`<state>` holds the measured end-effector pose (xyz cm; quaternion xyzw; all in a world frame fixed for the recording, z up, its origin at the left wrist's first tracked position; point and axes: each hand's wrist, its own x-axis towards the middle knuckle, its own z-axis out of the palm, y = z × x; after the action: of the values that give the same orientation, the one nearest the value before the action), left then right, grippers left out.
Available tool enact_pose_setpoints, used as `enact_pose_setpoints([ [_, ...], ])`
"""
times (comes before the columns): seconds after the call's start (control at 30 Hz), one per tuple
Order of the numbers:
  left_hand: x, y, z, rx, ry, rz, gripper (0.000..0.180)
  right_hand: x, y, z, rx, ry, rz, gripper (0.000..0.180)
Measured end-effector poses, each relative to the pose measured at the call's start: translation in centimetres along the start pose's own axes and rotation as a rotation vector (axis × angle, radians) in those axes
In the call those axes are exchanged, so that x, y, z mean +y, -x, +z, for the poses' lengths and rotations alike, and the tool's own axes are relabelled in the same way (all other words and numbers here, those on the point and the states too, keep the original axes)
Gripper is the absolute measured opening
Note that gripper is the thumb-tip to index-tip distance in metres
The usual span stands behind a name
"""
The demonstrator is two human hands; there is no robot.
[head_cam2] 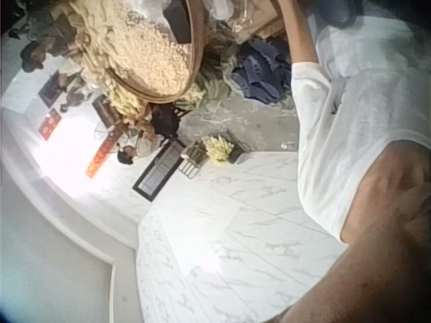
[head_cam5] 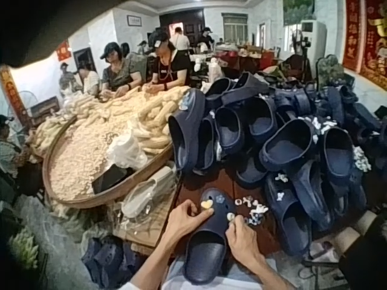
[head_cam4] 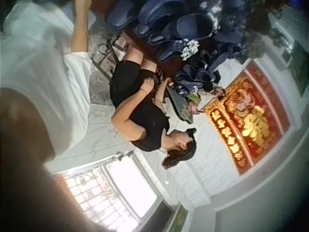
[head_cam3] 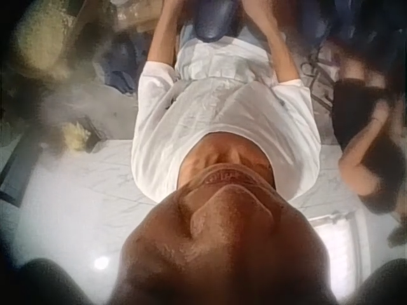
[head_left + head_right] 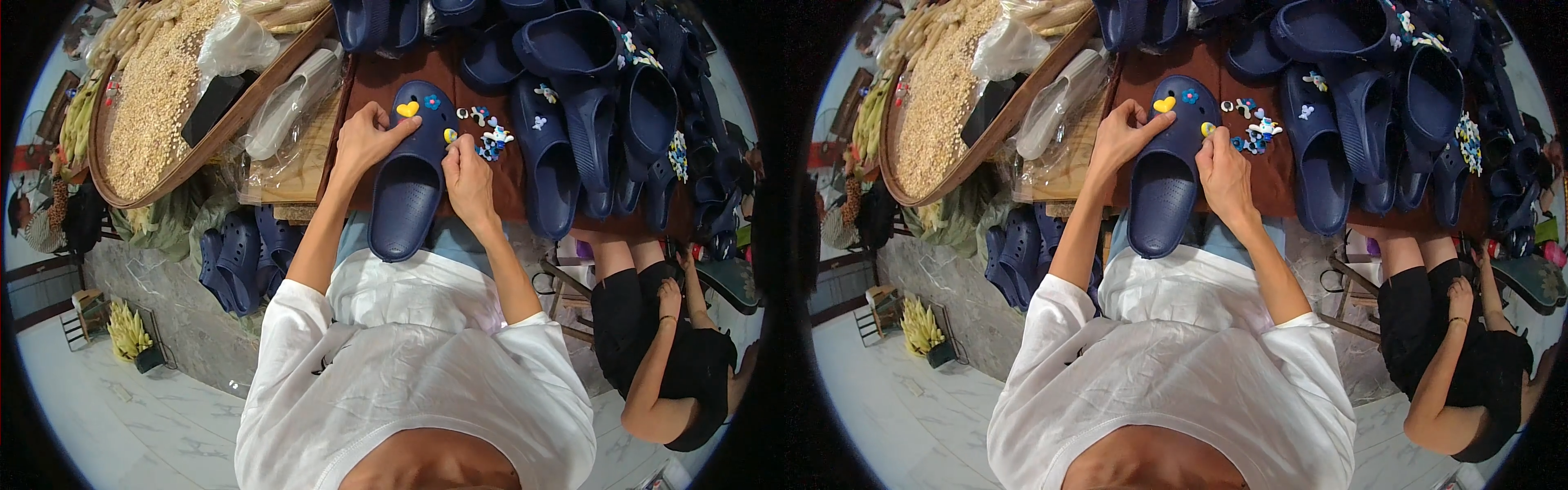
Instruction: The recorder is attaching decorative charms to the holes on top of rubber clogs.
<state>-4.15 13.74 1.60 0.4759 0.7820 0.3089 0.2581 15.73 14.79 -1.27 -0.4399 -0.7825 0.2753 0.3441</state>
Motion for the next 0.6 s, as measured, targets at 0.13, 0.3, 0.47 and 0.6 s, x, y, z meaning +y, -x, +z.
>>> enact_pose_setpoints([
  [0.13,-0.8,-0.9,0.1,-0.078,-0.023,0.012,0.059,0.4,-0.3,0.7,0.053,-0.039,-0.024,0.011],
  [0.3,0.0,-1.4,-0.3,-0.151,-0.104,0.086,0.054,0.6,-0.4,1.0,0.073,-0.035,-0.003,0.01],
  [0.47,-0.2,-1.7,-0.6,-0.203,-0.161,0.153,0.053,2.8,-0.3,0.8,0.036,-0.332,0.311,0.019],
  [0.6,-0.3,-1.7,-0.1,-0.175,-0.202,0.201,0.052,4.0,-0.6,-0.1,0.075,-0.201,0.344,0.021],
])
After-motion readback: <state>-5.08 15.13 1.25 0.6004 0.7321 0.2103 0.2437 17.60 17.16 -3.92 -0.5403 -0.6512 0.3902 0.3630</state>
